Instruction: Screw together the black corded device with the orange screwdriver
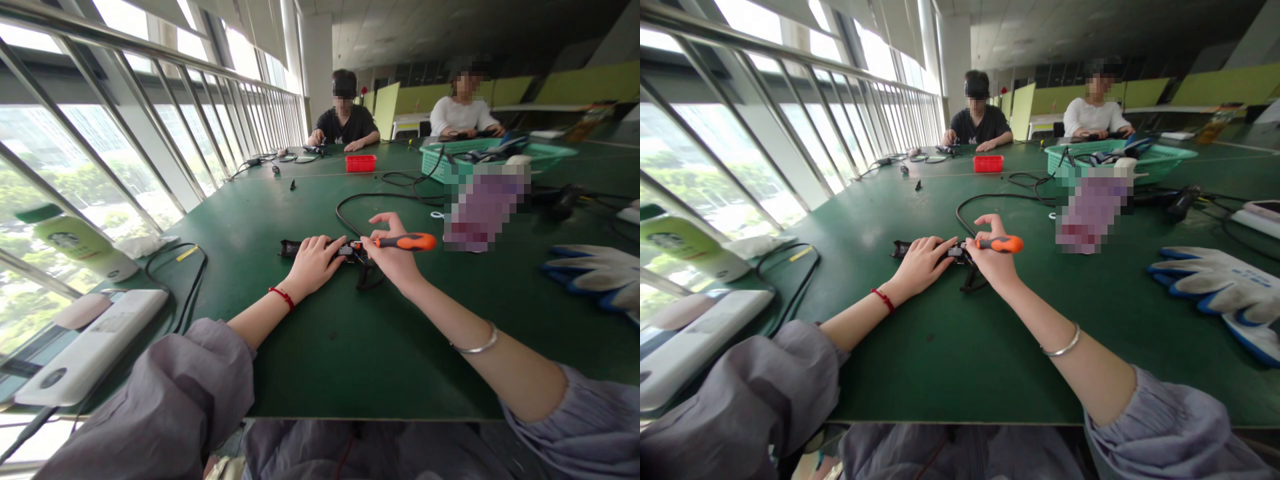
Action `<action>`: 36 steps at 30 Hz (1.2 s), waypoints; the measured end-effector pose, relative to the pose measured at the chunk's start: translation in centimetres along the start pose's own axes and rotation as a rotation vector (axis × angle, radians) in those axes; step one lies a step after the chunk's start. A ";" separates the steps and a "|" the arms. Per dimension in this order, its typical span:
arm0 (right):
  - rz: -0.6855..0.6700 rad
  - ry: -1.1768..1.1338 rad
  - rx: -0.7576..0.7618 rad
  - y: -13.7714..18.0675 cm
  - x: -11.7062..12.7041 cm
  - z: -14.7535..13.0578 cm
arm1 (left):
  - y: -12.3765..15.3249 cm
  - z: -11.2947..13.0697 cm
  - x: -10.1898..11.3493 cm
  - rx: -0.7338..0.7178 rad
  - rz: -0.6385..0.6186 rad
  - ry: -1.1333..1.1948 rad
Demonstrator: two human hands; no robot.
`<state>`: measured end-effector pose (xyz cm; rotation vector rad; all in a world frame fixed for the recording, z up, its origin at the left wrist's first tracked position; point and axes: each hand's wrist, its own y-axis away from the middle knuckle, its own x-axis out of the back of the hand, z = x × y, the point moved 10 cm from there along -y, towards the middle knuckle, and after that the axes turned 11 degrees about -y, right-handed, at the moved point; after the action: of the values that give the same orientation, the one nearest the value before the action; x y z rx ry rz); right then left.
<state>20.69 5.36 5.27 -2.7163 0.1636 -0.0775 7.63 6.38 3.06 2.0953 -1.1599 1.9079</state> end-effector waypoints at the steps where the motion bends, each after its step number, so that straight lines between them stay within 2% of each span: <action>1: 0.000 0.017 -0.003 0.0 0.0 0.0 | 0.0 0.0 0.0 0.000 0.000 -0.001; 10: 0.023 -0.027 -0.116 -0.1 0.3 1.1 | 0.0 0.0 -0.1 -0.001 -0.001 -0.015; 15: 0.007 -0.020 -0.131 -0.1 0.1 1.8 | 0.0 0.0 -0.1 -0.001 -0.006 -0.019; 30: 0.031 0.035 0.001 -0.4 0.1 0.7 | -0.1 -0.1 -0.2 -0.001 -0.001 -0.023; 36: -0.013 0.063 -0.013 -0.2 -0.1 1.0 | 0.0 -0.1 -0.2 0.004 -0.010 -0.026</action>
<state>20.66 5.99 4.47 -2.7298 0.1658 -0.1664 7.59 6.55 2.90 2.1303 -1.1488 1.8856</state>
